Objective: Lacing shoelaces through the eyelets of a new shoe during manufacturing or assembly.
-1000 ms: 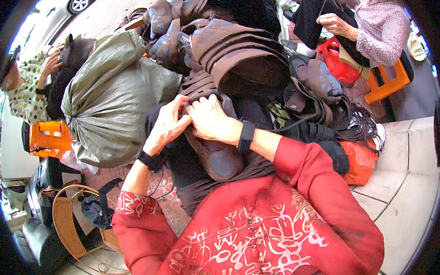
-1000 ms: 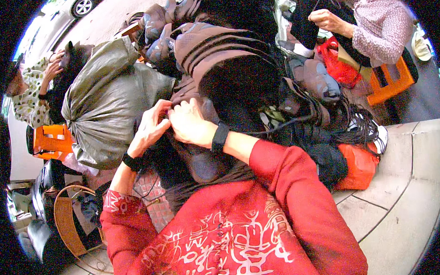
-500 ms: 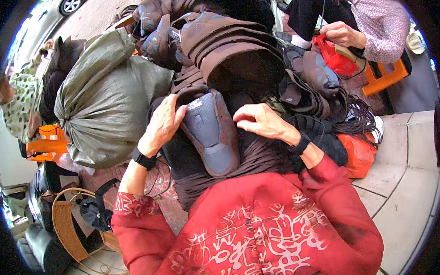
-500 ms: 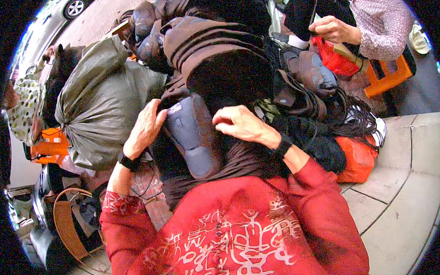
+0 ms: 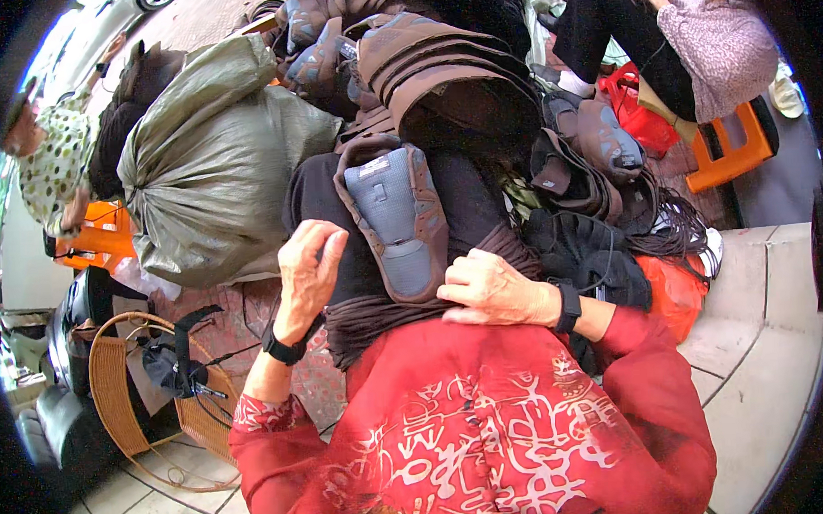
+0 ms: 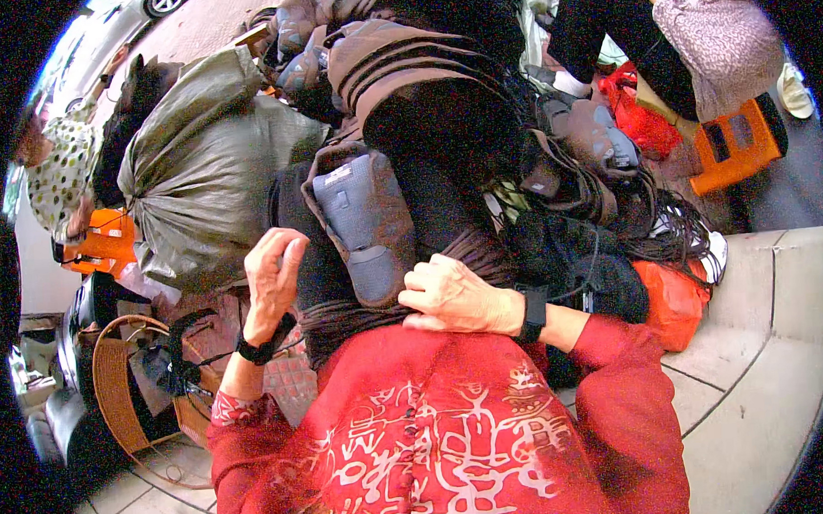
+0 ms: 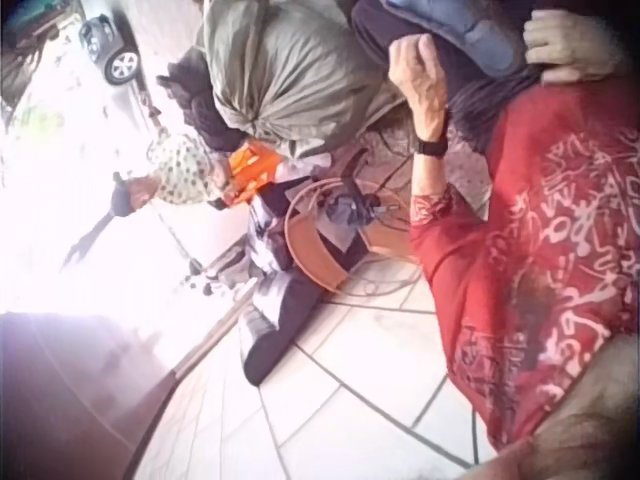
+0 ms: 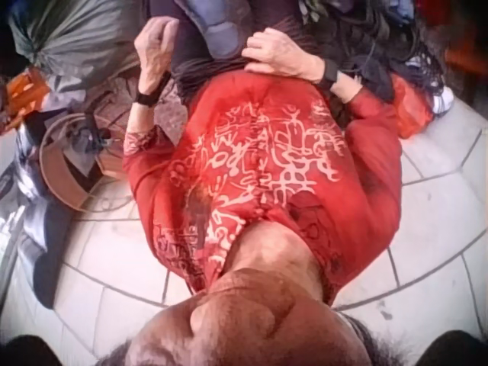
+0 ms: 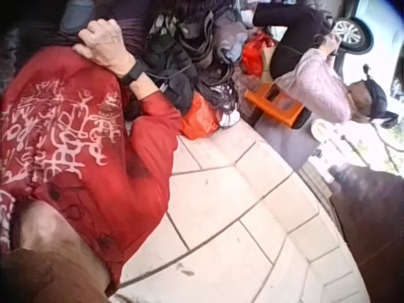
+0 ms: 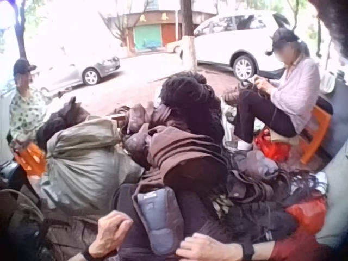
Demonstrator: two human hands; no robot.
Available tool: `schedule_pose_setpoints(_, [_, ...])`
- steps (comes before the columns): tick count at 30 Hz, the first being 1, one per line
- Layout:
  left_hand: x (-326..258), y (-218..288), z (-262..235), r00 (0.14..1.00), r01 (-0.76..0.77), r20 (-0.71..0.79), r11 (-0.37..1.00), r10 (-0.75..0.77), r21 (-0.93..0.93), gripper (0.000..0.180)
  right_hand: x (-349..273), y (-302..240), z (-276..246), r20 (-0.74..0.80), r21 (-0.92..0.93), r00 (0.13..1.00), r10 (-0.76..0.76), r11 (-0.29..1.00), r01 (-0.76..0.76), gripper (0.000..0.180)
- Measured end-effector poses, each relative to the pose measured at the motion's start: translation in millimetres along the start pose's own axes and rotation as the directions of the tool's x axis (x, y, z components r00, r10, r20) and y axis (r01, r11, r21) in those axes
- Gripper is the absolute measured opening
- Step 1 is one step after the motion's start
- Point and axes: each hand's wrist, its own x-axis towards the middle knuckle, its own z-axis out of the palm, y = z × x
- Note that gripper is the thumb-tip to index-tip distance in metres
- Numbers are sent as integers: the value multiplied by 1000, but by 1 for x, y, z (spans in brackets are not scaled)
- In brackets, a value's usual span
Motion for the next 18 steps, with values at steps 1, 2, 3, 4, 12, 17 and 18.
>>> schedule_pose_setpoints(1, [-5, 2, 2, 1000, -2, 0, 1000, 2, -20, 12, 2, -3, 1, 37, -52, 999, -34, 998, 35, 29])
schedule_pose_setpoints(2, [-9, 4, 4, 1000, 7, 18, 999, -6, -43, 12, 0, -2, 10, 44, -62, 997, -60, 996, 63, 27])
schedule_pose_setpoints(3, [-15, 5, 8, 999, 12, 38, 997, -9, -77, 12, 0, -3, 17, 39, -73, 998, -50, 996, 53, 25])
schedule_pose_setpoints(4, [-19, 7, 11, 998, 17, 59, 994, -11, -112, 12, 1, -3, 21, 35, -84, 999, -39, 996, 42, 23])
schedule_pose_setpoints(12, [-30, 46, 45, 956, -12, 264, 913, 130, -407, 15, 8, -12, -3, -116, 339, 968, 224, 925, -174, 8])
schedule_pose_setpoints(17, [-44, 43, 16, 764, 450, 636, 798, -112, -400, 19, -11, 8, -67, -369, -22, 897, 245, 962, -272, 8])
schedule_pose_setpoints(18, [-49, 36, 6, 728, 466, 671, 820, -141, -333, 19, -17, 24, -88, -480, -67, 819, 316, 917, -393, 6])
